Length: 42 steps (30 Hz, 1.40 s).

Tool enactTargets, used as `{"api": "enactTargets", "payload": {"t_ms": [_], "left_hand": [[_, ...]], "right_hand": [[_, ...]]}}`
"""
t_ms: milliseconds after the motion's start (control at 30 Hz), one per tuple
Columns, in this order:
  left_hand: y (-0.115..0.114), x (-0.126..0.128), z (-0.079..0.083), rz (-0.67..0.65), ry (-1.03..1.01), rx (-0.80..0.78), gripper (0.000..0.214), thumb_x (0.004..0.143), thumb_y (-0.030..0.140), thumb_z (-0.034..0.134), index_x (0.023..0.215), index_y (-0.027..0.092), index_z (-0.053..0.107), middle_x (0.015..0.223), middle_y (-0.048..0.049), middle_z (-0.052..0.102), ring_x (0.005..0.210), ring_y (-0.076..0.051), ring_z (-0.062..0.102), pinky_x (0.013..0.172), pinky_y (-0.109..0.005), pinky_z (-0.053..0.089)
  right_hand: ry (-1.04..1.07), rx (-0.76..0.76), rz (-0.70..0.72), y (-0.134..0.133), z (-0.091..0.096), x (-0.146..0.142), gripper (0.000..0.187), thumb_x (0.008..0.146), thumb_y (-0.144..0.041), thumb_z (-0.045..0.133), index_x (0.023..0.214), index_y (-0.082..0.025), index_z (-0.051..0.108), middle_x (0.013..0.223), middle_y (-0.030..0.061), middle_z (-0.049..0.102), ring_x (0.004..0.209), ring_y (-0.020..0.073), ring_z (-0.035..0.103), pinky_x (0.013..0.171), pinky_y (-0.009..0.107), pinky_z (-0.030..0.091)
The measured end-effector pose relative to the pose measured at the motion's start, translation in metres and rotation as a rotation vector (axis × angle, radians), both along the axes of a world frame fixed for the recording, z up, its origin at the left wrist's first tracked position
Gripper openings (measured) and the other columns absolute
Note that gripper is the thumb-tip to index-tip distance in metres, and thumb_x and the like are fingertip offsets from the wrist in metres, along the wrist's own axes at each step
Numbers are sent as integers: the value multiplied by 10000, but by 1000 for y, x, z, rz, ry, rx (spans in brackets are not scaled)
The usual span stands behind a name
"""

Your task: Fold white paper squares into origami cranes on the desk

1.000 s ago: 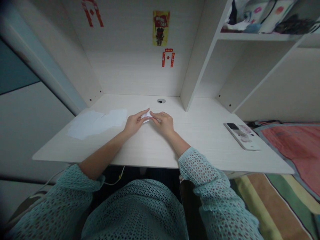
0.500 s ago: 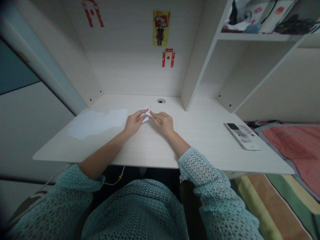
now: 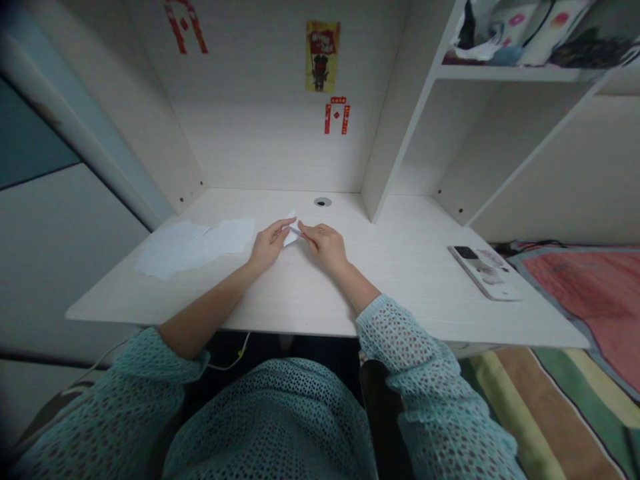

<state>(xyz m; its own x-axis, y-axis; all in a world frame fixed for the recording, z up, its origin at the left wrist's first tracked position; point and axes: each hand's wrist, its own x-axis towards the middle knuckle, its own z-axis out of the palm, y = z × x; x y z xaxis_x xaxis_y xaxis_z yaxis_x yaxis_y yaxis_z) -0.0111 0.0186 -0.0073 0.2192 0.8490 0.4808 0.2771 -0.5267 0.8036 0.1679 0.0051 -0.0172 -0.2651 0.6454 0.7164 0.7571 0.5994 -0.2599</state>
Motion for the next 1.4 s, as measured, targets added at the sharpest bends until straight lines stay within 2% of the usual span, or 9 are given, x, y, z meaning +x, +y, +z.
{"api": "enactTargets", "payload": {"t_ms": [133,233,367,533,700,900,1100,1233,1400], "left_hand": [[2,-1,-2,-6,-45,-21,293,858,289,494,1116,214,612,856,-20,667,699,-130,581,652,-224,433],[7,0,-3,-32,-137,-71,269,861,271,465,1084,205,600,823,-15,648,699,-130,575,645,-223,427],[11,2,-4,-168,-321,-242,248,826,234,478,1060,202,549,835,-5,644,693,-117,576,663,-224,429],[11,3,-5,-259,-435,-329,296,702,151,571,995,194,573,986,-27,644,897,-143,597,809,-254,434],[9,4,-7,-198,-444,-331,239,700,195,609,937,174,621,1070,-67,632,1005,-171,574,890,-296,431],[9,4,-8,-195,-522,-473,241,694,247,648,921,168,625,963,-66,654,923,-172,607,849,-327,472],[10,3,-8,-156,-529,-522,276,651,242,679,914,167,639,967,-66,661,908,-175,618,851,-337,476],[11,5,-9,-199,-508,-527,381,563,123,702,936,167,643,1021,-55,658,966,-184,605,893,-343,463],[12,6,-9,-222,-448,-416,324,598,194,726,908,150,643,989,-55,667,953,-184,611,923,-363,449]], "right_hand": [[35,-28,23,-5,3,-2,352,905,-322,459,1235,-257,561,913,53,708,816,181,613,729,312,475],[140,-74,41,-8,5,-4,457,852,-392,545,1292,-280,497,1000,54,692,830,189,610,754,334,486],[280,-153,69,-7,2,-7,385,826,-400,575,1192,-282,591,1004,59,687,821,193,608,773,362,492],[541,-293,162,0,-4,-12,323,837,-403,544,1121,-282,640,1086,48,674,875,194,618,762,358,503],[695,-413,233,2,-5,-15,390,781,-430,602,1134,-266,633,1139,61,652,875,193,629,762,356,517],[686,-411,284,2,-3,-15,424,795,-446,578,1184,-280,600,1190,58,623,951,205,609,775,352,515],[622,-383,272,1,-4,-13,516,728,-417,659,1220,-294,567,1135,50,641,846,182,605,735,349,525],[616,-333,221,-2,0,-11,475,717,-412,671,1168,-276,607,1131,52,645,784,169,598,705,344,525],[584,-279,137,-5,2,-9,424,729,-418,659,1125,-270,630,1049,41,675,725,159,591,702,339,516]]}}
